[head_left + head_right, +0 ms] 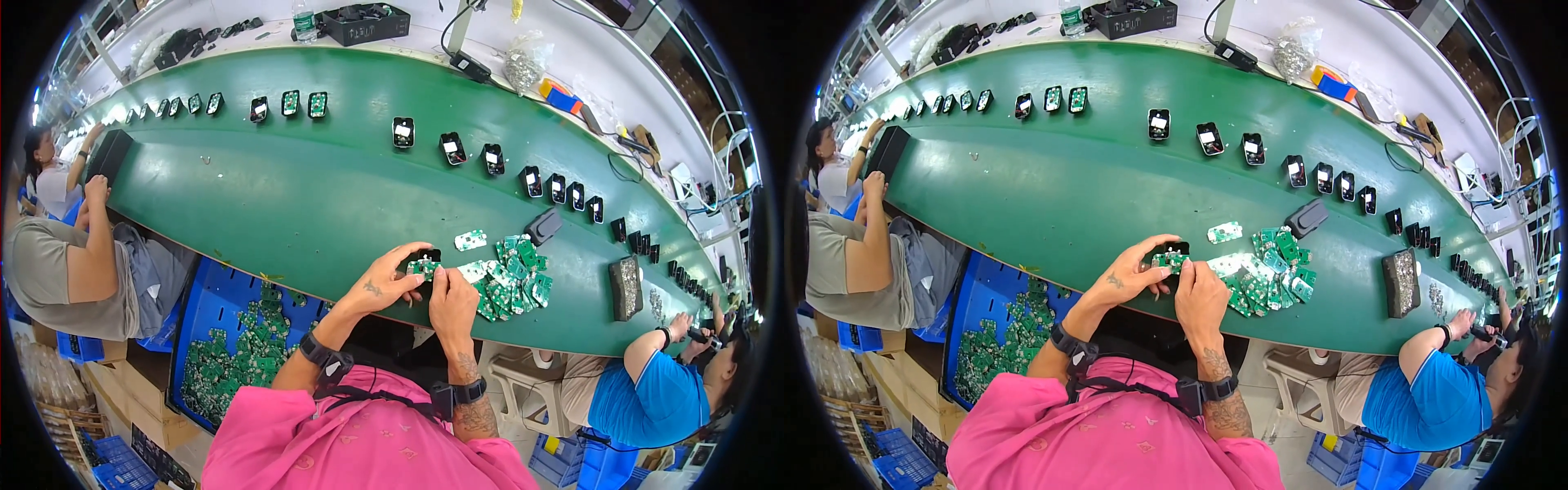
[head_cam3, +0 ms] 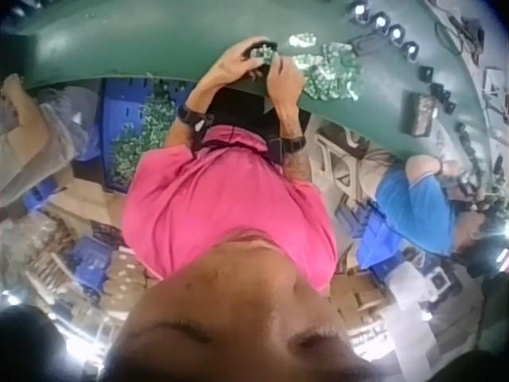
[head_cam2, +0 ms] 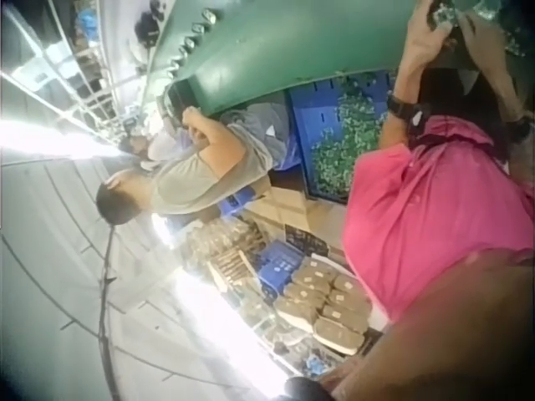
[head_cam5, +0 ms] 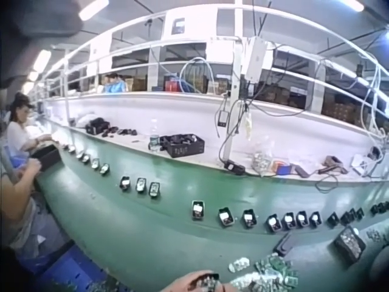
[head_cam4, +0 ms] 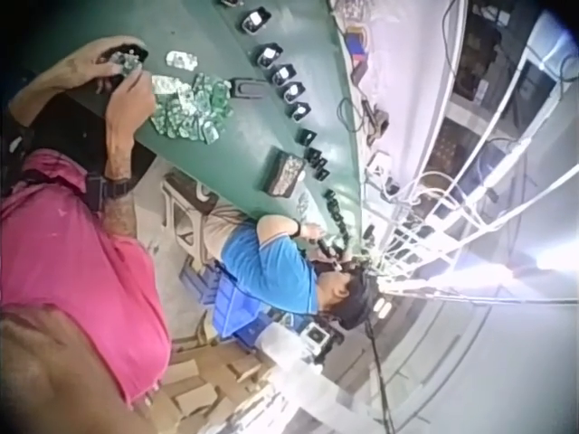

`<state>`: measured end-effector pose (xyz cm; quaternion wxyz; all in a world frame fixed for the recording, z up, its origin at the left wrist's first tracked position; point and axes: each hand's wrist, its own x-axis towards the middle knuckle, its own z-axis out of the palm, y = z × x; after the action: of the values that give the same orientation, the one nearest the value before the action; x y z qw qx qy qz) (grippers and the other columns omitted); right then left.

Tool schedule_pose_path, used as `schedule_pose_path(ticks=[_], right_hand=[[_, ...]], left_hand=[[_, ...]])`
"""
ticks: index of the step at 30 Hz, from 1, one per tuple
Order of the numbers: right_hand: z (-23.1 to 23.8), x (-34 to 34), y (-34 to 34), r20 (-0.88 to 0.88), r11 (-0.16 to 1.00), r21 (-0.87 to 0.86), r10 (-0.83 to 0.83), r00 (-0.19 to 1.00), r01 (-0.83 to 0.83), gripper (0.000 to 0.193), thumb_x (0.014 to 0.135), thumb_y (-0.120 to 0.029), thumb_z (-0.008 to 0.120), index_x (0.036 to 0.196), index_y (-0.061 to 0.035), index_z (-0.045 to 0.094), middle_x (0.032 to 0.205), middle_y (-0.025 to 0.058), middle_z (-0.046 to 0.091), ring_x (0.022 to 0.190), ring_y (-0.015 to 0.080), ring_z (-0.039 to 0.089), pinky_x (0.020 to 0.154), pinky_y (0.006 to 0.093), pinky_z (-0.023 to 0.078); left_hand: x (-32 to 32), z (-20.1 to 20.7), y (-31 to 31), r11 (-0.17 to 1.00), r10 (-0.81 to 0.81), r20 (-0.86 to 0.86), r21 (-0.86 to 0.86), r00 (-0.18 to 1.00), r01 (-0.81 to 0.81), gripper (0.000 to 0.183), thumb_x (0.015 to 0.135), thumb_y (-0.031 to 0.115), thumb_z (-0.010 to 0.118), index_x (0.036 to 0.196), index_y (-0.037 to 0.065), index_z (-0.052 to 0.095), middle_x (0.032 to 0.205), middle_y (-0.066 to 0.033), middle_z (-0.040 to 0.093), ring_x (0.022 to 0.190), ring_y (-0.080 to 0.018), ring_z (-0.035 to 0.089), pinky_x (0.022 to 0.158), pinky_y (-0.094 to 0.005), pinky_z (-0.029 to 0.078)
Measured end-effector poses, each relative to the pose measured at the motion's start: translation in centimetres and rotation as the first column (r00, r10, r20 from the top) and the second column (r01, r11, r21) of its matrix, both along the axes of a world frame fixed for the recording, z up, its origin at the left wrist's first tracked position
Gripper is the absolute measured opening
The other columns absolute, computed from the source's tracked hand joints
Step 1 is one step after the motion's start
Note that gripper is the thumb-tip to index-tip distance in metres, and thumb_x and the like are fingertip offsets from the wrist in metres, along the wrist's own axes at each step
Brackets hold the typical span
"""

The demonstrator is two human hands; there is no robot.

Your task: Placing small circuit boards into black plastic housings and arranging them on a workbench.

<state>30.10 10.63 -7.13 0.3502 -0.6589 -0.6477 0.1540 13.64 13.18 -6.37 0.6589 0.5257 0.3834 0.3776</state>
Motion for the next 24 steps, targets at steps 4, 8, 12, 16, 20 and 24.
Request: schedule_pose_path(ticks=[4,8,12,16,20,24], right_hand=[[0.9,0.1,-0.4,-0.132,0.996,0.083,0.039,0.99,-0.028,0.019,0.096,-0.017,0.062,0.085,-0.0014,0.062,0.071,0.016,0.063,0.061,0.0346,0.062,0.055,0.0438,0.047],[3.9,-0.1,-1.3,-0.247,0.969,0.242,0.104,0.963,-0.043,0.01,0.092,-0.009,0.068,0.094,0.0012,0.066,0.079,0.0108,0.064,0.06,0.0222,0.063,0.053,0.0341,0.049],[6.1,-0.1,-1.8,-0.376,0.972,0.187,0.202,0.904,-0.139,0.01,0.089,-0.003,0.07,0.097,0.0021,0.068,0.083,0.0083,0.064,0.062,0.0142,0.062,0.052,0.0284,0.049],[5.7,0.4,-1.8,-0.488,0.975,0.129,0.221,0.845,-0.181,0.01,0.088,-0.003,0.071,0.096,0.0021,0.068,0.085,0.0077,0.064,0.063,0.0115,0.059,0.055,0.0255,0.047],[5.6,0.5,-2.4,-0.542,0.942,0.278,0.314,0.779,-0.186,0.008,0.088,-0.003,0.07,0.094,0.0015,0.066,0.085,0.0081,0.063,0.063,0.0128,0.058,0.056,0.0245,0.045],[7.5,0.6,-3.2,-0.403,0.955,0.263,0.235,0.884,-0.134,0.003,0.091,0.0,0.067,0.092,0.001,0.064,0.082,0.0044,0.059,0.067,0.01,0.057,0.059,0.024,0.045]], left_hand=[[0.2,1.2,-1.1,0.997,0.047,0.047,-0.063,0.998,-0.044,0.052,0.095,0.005,0.057,0.145,0.005,0.045,0.122,-0.0078,0.059,0.078,-0.0142,0.068,0.065,-0.0273,0.056],[0.8,2.7,-2.6,0.989,0.147,0.008,0.031,0.989,-0.147,0.051,0.095,0.006,0.057,0.145,0.006,0.046,0.114,-0.0086,0.063,0.074,-0.013,0.064,0.063,-0.0273,0.053],[1.5,4.3,-3.4,0.967,0.202,-0.099,0.178,0.974,-0.183,0.051,0.094,0.006,0.058,0.144,0.006,0.047,0.108,-0.011,0.065,0.074,-0.0122,0.063,0.063,-0.028,0.052],[1.6,5.2,-4.0,0.96,0.163,-0.285,0.267,0.945,-0.085,0.048,0.098,0.003,0.056,0.145,0.004,0.045,0.116,-0.0068,0.062,0.084,-0.008,0.061,0.07,-0.0253,0.056],[2.5,5.7,-4.5,0.962,0.25,0.056,0.1,0.967,-0.255,0.051,0.099,0.005,0.057,0.148,0.005,0.041,0.124,-0.0102,0.06,0.094,-0.0105,0.062,0.074,-0.0253,0.056],[2.8,6.9,-5.4,0.92,0.34,-0.019,0.213,0.94,-0.328,0.056,0.096,0.003,0.06,0.148,0.002,0.039,0.128,-0.0122,0.06,0.104,-0.0145,0.063,0.082,-0.0288,0.056]])
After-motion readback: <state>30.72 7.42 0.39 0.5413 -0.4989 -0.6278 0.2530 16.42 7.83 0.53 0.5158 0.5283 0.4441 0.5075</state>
